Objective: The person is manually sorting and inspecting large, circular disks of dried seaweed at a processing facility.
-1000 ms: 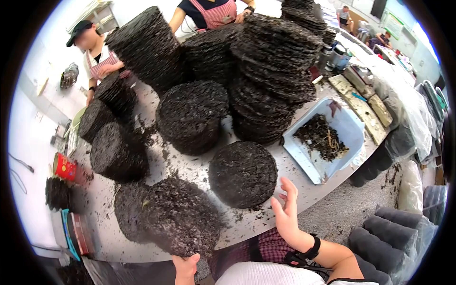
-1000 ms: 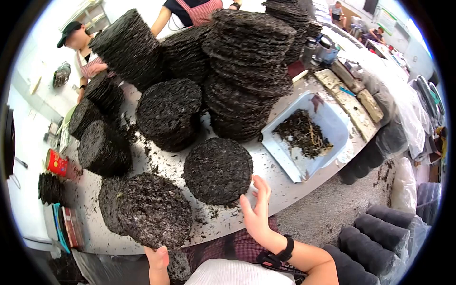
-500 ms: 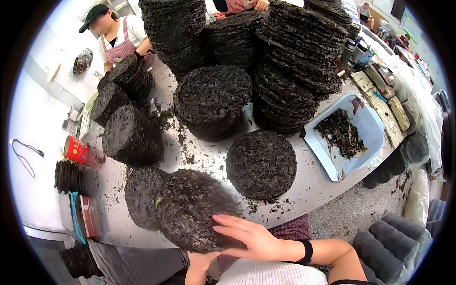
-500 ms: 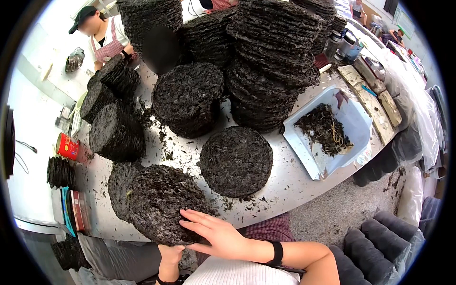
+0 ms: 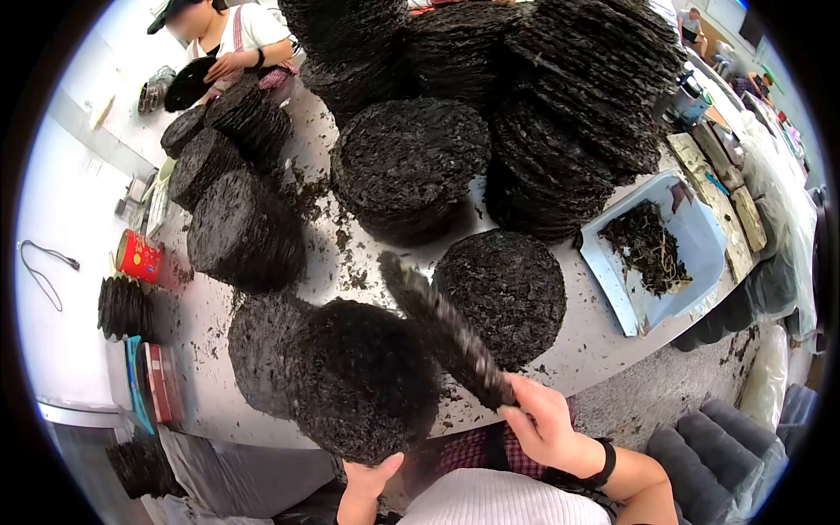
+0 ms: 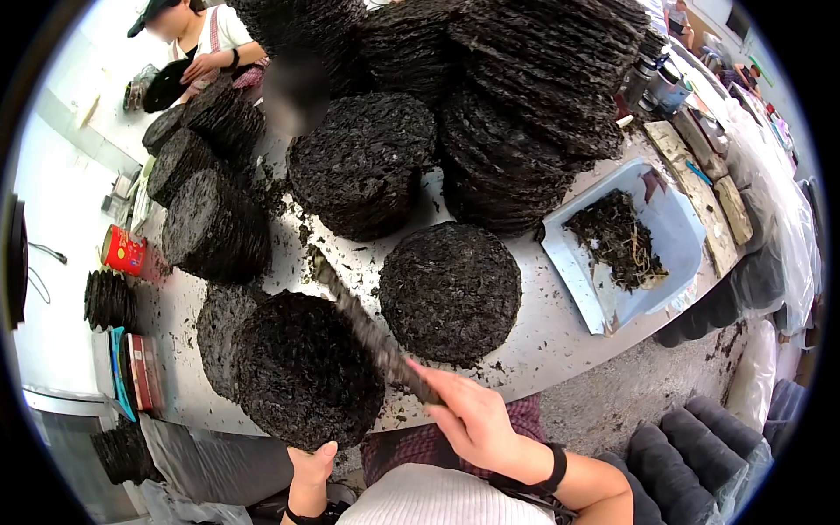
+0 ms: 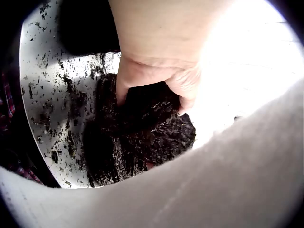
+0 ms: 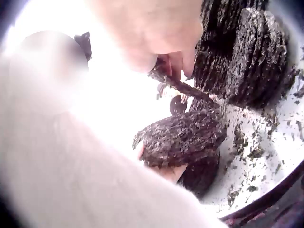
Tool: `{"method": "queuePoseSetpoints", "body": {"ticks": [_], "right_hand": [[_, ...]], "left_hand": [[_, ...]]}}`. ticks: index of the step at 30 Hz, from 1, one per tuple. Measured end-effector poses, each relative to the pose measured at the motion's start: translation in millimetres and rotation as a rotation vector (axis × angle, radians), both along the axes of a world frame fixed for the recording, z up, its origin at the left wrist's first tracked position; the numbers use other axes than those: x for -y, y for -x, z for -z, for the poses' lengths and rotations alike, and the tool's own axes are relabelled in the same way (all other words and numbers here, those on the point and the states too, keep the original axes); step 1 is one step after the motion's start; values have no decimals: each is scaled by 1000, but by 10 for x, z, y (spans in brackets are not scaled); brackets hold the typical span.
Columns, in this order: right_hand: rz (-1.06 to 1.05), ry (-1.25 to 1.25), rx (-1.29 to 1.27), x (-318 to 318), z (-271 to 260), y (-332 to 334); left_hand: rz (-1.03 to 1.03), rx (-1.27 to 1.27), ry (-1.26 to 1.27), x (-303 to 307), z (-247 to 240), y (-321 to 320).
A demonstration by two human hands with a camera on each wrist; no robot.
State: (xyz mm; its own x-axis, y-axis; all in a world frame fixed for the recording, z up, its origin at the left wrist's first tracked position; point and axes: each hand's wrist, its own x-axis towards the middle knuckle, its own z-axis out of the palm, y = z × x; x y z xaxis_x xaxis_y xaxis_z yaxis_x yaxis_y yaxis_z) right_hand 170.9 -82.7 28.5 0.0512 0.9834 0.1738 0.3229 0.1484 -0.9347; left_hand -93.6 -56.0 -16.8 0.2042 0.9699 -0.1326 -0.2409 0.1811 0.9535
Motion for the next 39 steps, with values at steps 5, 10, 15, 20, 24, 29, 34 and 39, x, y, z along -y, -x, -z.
{"method": "queuePoseSetpoints", "body": {"ticks": [5, 10, 15, 20, 24, 29, 34, 39], "right_hand": [[-213, -170, 305, -236, -74, 124], [31, -173, 630, -1007, 282, -287], [-78, -225, 1104, -1541, 536, -281], [-60, -178, 1003, -1620, 644, -253], [187, 74, 208, -1368, 526, -522], [1007, -183, -757, -580, 614, -1470], [540, 166, -375, -87, 341, -723], [-314, -167, 337, -130, 100, 292]], "left_hand": [[-81, 343, 330, -2, 148, -18], [52, 42, 58, 7, 217, 103], [89, -131, 6, -69, 207, 115], [38, -263, 20, -74, 226, 106], [79, -305, -104, -64, 367, 183], [-3, -180, 32, -41, 360, 136], [4, -117, -68, -132, 77, -144], [7, -90, -38, -61, 56, -263]]}}
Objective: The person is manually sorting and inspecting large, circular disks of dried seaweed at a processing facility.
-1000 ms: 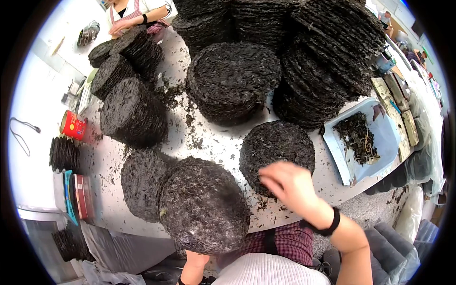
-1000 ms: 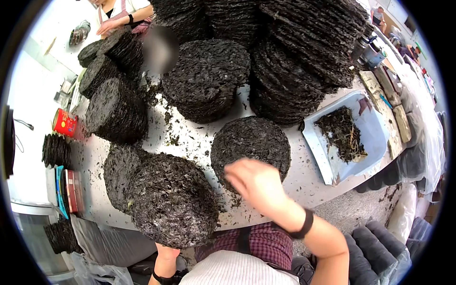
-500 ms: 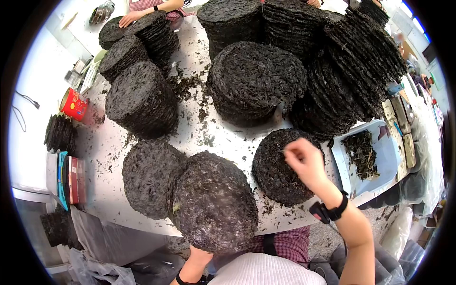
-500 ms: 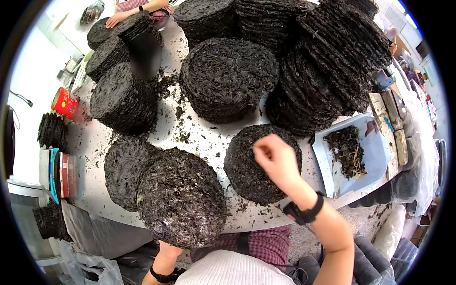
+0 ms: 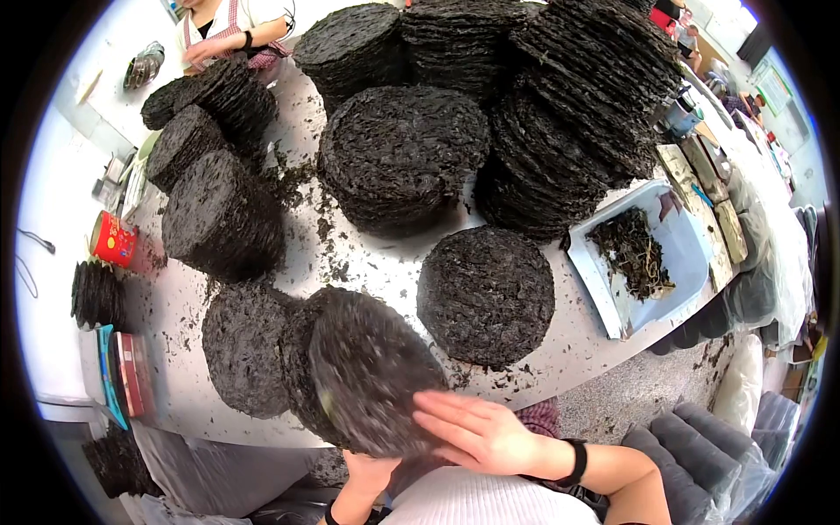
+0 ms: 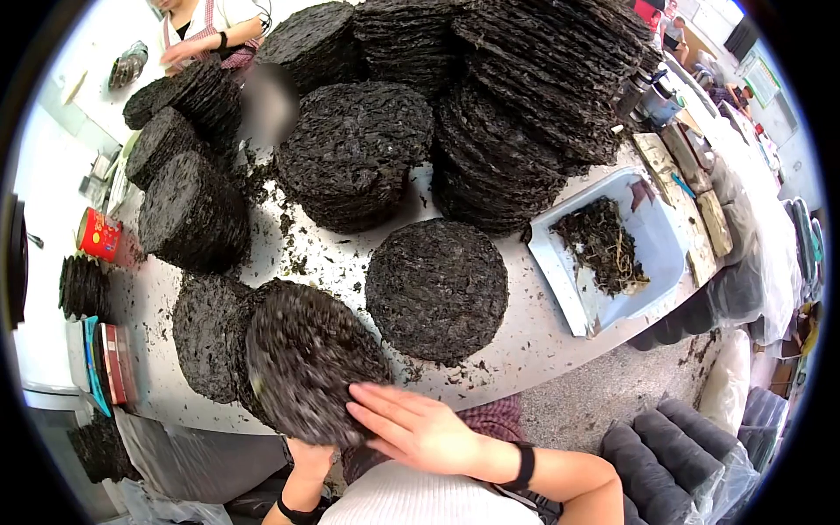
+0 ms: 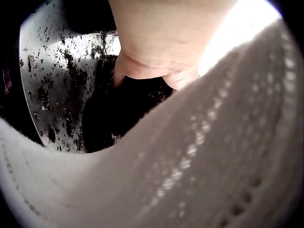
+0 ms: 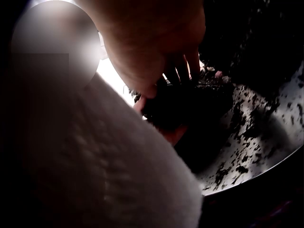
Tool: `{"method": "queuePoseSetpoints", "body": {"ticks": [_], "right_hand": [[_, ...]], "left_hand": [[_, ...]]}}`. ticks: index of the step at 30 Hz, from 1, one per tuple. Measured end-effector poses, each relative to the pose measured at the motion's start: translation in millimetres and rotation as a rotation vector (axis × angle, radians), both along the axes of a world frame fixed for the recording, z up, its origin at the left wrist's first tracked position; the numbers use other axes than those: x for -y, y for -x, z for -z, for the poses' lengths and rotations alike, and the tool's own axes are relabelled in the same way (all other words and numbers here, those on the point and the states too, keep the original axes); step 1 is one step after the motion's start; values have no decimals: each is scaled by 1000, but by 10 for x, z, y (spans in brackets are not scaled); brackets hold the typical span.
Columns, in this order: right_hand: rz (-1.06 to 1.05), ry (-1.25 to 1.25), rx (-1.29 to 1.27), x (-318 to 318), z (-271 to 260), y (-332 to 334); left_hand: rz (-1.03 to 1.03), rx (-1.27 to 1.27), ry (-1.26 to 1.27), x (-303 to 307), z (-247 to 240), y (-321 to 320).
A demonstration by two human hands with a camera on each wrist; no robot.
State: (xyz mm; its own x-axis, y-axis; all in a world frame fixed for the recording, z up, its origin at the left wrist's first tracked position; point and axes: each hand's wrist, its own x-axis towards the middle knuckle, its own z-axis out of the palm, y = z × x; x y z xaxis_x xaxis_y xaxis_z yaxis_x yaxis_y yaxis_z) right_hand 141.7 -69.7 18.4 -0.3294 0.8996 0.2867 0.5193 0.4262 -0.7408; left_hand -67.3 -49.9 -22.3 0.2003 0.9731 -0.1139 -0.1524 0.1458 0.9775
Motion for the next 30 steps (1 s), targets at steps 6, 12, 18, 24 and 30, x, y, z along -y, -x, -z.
{"method": "queuePoseSetpoints", "body": {"ticks": [6, 12, 18, 24, 30], "right_hand": [[654, 288, -441, 139, 103, -321], [921, 303, -1174, 52, 241, -634], [791, 82, -425, 69, 241, -592], [248, 20, -271, -123, -28, -108], [38, -70, 18, -174, -99, 163]], "left_hand": [[-131, 76, 56, 62, -25, 116], [-141, 177, 111, 25, 12, 81], [-135, 361, 227, -51, -97, 129], [-124, 506, 383, -77, -144, 171], [36, 354, 271, -105, -150, 142]]}}
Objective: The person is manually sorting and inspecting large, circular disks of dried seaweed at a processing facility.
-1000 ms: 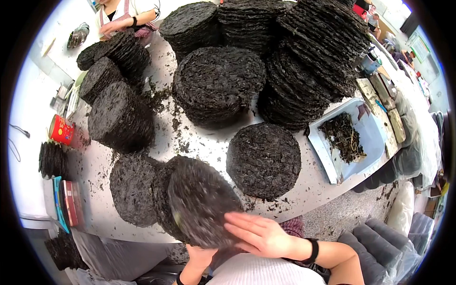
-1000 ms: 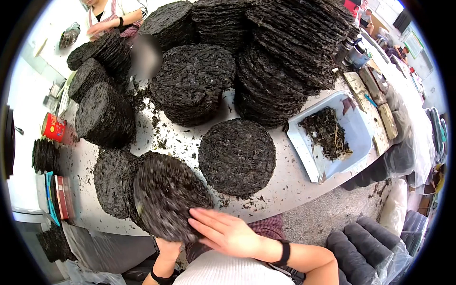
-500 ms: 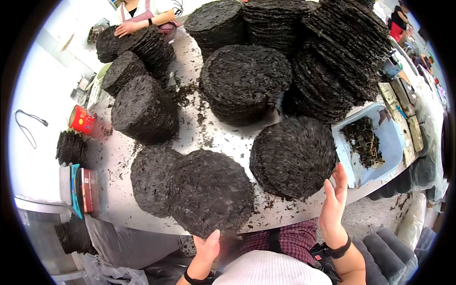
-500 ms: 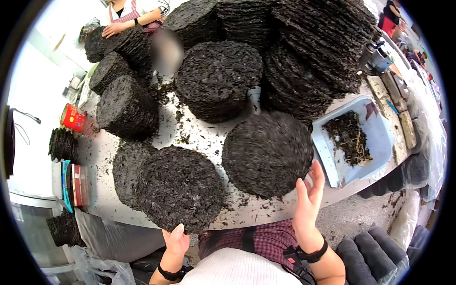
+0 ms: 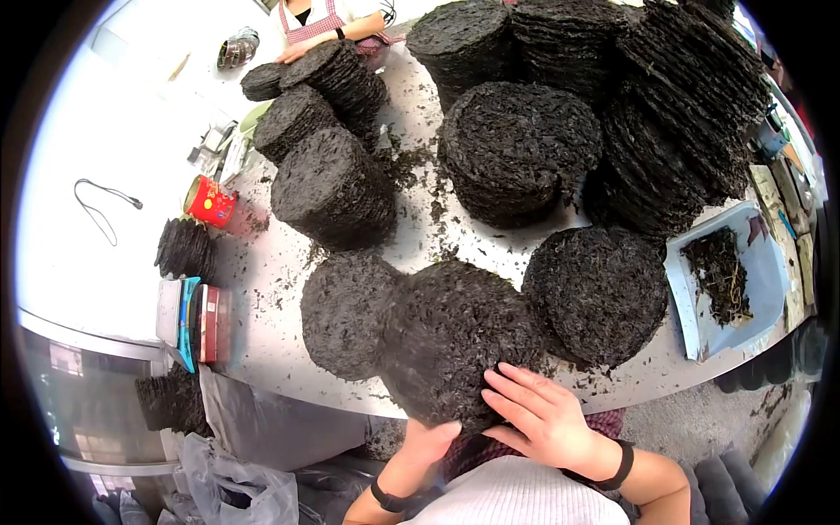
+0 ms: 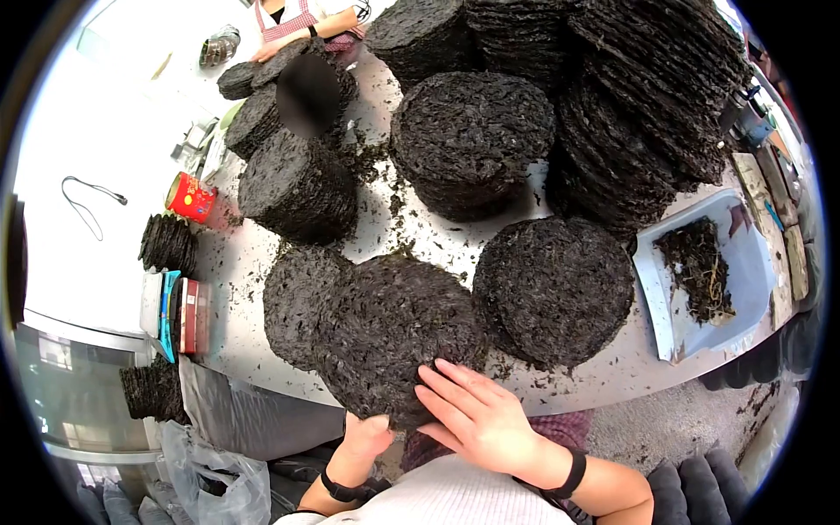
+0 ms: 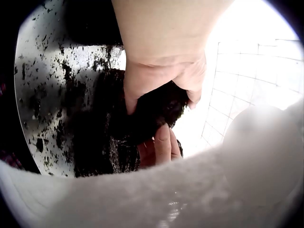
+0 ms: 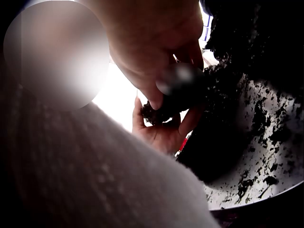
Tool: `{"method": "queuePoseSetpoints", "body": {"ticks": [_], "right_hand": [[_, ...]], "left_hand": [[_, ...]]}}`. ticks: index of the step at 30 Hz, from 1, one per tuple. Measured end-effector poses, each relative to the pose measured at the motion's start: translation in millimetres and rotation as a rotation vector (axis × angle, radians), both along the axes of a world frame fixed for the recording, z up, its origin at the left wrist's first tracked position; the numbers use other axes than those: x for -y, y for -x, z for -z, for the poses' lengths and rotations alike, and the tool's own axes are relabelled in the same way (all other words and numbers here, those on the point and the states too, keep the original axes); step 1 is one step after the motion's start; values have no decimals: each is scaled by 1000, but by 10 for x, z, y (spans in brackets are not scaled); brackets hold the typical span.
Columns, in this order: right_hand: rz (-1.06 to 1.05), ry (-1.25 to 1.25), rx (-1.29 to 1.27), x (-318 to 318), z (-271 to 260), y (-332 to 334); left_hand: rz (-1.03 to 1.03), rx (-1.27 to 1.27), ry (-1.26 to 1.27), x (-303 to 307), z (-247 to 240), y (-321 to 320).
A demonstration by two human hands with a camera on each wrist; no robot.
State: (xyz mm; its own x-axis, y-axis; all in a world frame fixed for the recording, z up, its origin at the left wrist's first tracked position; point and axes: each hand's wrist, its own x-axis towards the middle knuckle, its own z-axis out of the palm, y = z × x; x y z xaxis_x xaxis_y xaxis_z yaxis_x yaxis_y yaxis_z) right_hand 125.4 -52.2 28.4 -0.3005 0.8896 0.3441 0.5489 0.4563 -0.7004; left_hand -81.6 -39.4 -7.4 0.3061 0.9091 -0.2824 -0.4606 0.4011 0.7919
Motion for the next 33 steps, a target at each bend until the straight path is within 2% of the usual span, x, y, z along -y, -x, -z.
{"method": "queuePoseSetpoints", "body": {"ticks": [3, 6, 9, 10, 14, 16, 18, 22, 23, 26, 28, 30, 31, 33], "right_hand": [[-18, -8, -4, -4, -40, -29], [-43, 13, 13, 16, -101, -35], [-9, 12, -11, 36, -114, -23], [17, 61, -115, 45, -134, -46], [510, 177, -681, 283, 46, -384], [655, 191, -1153, 276, 118, -598], [1049, 257, -1330, 328, 269, -765], [1029, 173, -859, 320, 288, -723], [939, 168, -735, 311, 211, -632], [382, 92, -183, 299, -37, -423], [227, -40, 56, 240, -143, -211], [82, -50, -9, 151, -226, -60], [36, -61, -4, 126, -149, -15], [3, -77, -21, 77, -137, 10]], "left_hand": [[134, 44, -47, -22, 64, 140], [198, -16, -132, -77, 5, 180], [141, 46, -104, -81, 23, 184], [112, 48, -95, -68, 36, 213], [13, 131, -73, -48, 14, 348], [-4, 248, -16, -61, 20, 404], [-3, 299, 2, -57, 37, 434], [28, 319, 4, -48, 38, 411], [42, 318, 3, -36, 41, 407], [91, 190, -136, -17, 105, 355], [165, 71, -151, -57, -23, 226], [238, -13, -187, -73, -36, 172], [202, 28, -153, -43, -16, 122], [169, -60, -146, -12, 44, 170]]}}
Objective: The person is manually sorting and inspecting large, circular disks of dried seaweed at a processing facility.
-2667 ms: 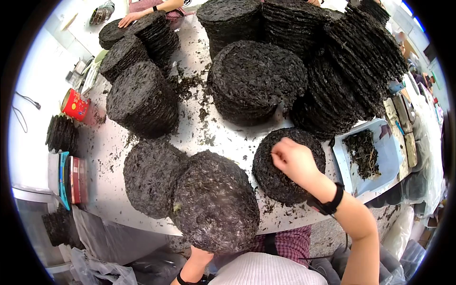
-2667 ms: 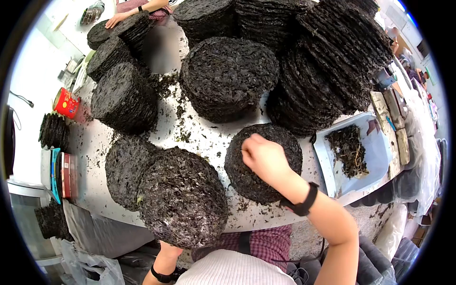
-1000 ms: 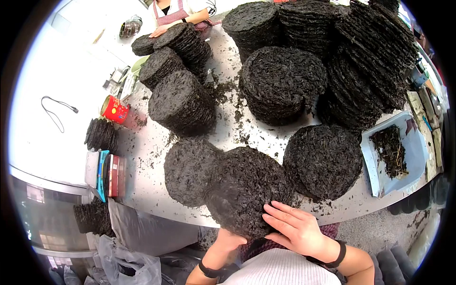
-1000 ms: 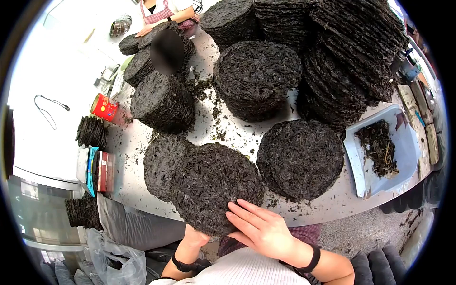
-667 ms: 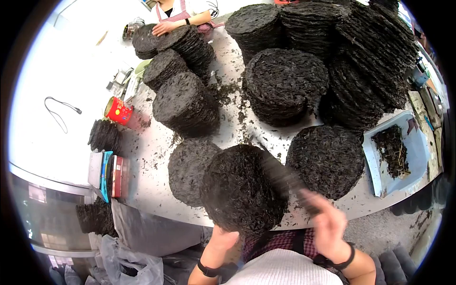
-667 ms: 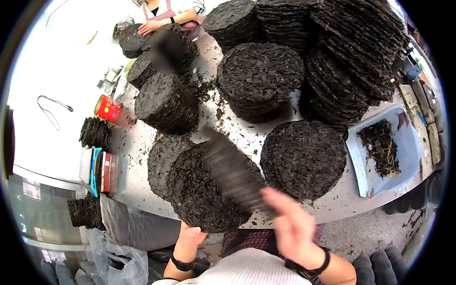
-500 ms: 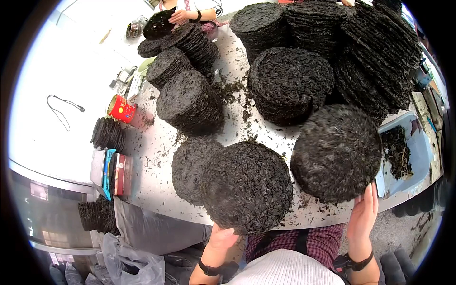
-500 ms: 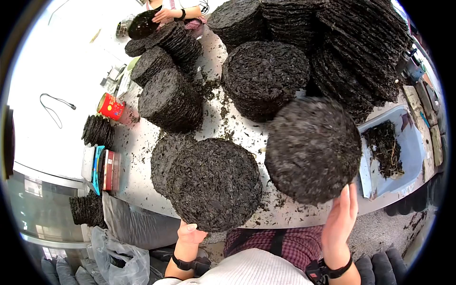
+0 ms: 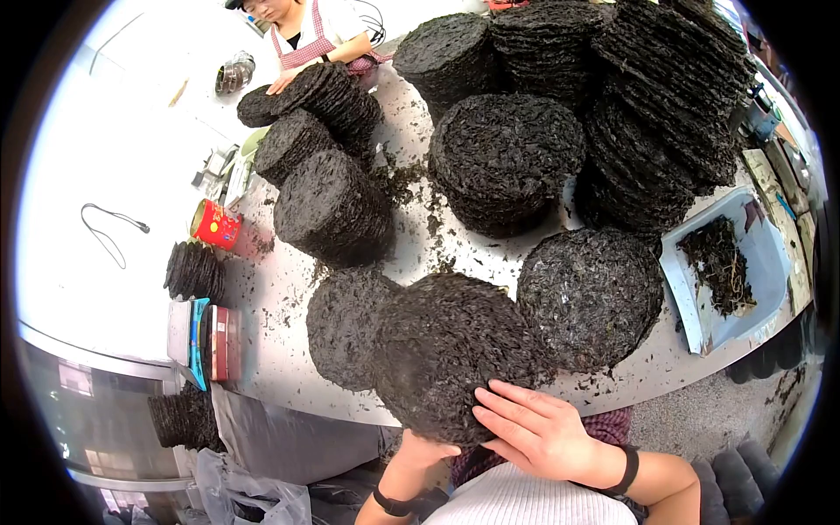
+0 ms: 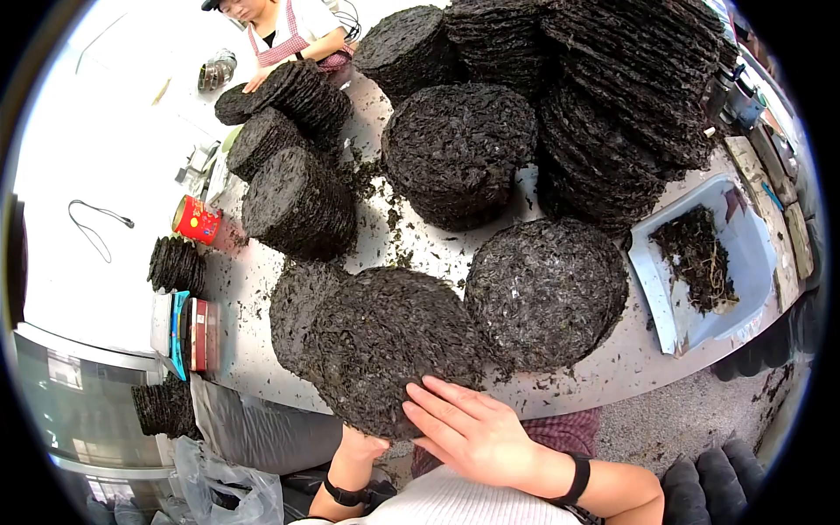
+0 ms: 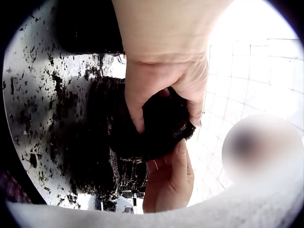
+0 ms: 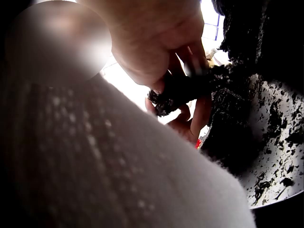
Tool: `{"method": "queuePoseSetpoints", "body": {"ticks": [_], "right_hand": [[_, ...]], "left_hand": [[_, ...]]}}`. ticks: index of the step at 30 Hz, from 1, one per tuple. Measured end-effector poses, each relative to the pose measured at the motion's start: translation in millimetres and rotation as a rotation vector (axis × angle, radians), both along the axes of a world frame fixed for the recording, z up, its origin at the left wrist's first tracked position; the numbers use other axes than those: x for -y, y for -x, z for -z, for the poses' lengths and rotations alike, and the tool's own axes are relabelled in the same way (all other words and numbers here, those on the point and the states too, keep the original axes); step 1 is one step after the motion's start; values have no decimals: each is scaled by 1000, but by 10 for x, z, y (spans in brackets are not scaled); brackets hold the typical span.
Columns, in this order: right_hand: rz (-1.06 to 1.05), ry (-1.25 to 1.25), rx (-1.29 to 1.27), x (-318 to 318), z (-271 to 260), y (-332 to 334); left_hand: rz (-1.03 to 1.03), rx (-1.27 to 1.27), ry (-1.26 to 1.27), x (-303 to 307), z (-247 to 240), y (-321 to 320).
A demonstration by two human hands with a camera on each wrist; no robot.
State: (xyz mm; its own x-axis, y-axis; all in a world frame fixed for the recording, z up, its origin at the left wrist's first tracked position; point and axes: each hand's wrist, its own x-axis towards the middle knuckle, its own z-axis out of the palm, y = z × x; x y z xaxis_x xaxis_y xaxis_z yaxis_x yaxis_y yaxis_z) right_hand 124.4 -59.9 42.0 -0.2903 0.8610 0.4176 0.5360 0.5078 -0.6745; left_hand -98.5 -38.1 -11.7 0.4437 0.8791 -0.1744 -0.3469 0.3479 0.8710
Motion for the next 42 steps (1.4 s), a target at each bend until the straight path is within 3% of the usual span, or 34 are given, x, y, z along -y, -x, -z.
{"method": "queuePoseSetpoints", "body": {"ticks": [3, 5, 6, 8, 10, 11, 13, 16, 19, 20, 23, 29, 33, 37, 39, 40, 42], "right_hand": [[-13, 49, -65, -3, 56, -61], [92, 126, -287, 34, 20, -202], [210, 122, -311, 85, 18, -303], [679, 259, -489, 370, 230, -451], [740, 256, -1168, 204, 170, -567], [918, 269, -1289, 242, 286, -650], [1168, 71, -1004, 130, 340, -662], [851, 91, -662, 205, 188, -576], [215, 188, -353, 149, 72, -385], [94, 82, -161, 45, 2, -286], [-25, -71, 58, -63, 13, -9], [-77, -24, -75, -77, 97, -52], [-13, -4, 83, -43, 3, 18], [13, 16, 0, -13, 10, -41], [107, 141, -218, -2, -88, -155], [225, 136, -297, 23, -101, -248], [514, 206, -626, 173, 13, -407]], "left_hand": [[-49, 4, 56, -2, -32, 12], [-63, 29, 58, -23, -67, 9], [-70, 25, 35, -30, -62, 42], [-71, -7, -10, -35, -18, 148], [-90, 55, 31, -51, -37, 181], [-97, 87, 53, -55, -44, 186], [-99, 101, 58, -51, -50, 185], [-65, 105, 36, -48, -8, 181], [-39, 73, 17, -42, -23, 74], [-32, 57, 12, -41, -32, 39], [-55, 52, 24, -26, -116, -45], [-35, -26, -45, -3, -118, -11], [3, -68, -104, 11, -52, 3], [20, -48, -58, 11, 66, 87], [-42, -65, -58, 18, 53, 91], [-88, -75, -107, 15, -14, 86], [-180, 14, 70, -24, -186, 36]]}}
